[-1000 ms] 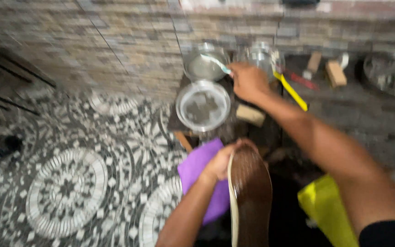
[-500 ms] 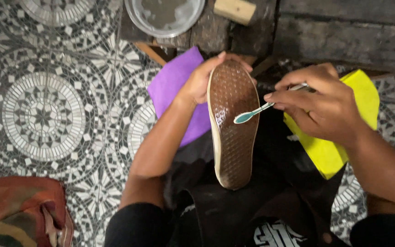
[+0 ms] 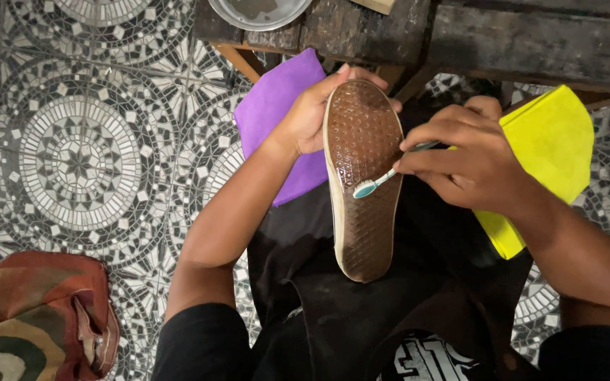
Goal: Scrubbing the bottom of a shoe sole with a toothbrush and cleaning solution to prepare it for repair.
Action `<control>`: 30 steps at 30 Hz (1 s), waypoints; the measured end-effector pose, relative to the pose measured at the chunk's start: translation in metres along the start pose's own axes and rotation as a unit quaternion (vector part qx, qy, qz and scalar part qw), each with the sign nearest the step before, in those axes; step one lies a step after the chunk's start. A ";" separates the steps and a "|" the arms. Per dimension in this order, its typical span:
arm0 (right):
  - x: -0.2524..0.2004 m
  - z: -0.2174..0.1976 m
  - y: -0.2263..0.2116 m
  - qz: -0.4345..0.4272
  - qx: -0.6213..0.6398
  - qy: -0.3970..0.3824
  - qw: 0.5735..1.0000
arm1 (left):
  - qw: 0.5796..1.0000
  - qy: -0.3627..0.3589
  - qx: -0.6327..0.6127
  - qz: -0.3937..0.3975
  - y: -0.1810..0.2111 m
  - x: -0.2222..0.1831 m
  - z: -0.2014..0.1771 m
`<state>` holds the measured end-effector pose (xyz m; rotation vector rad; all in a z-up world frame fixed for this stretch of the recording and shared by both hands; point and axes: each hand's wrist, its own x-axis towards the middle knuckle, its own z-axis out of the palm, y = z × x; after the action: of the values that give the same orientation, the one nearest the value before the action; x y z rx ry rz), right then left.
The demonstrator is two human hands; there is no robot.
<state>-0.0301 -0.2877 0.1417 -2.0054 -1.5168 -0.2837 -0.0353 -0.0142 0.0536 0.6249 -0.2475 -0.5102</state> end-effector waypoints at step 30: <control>-0.012 0.026 -0.004 -0.043 -0.063 0.018 0.997 | 0.980 0.081 0.156 0.093 -0.024 -0.004 -0.006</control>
<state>-0.0427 -0.2819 0.1164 -2.0220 -1.6005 -0.4596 -0.0454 -0.0255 0.0342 0.9355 -0.2307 -0.2374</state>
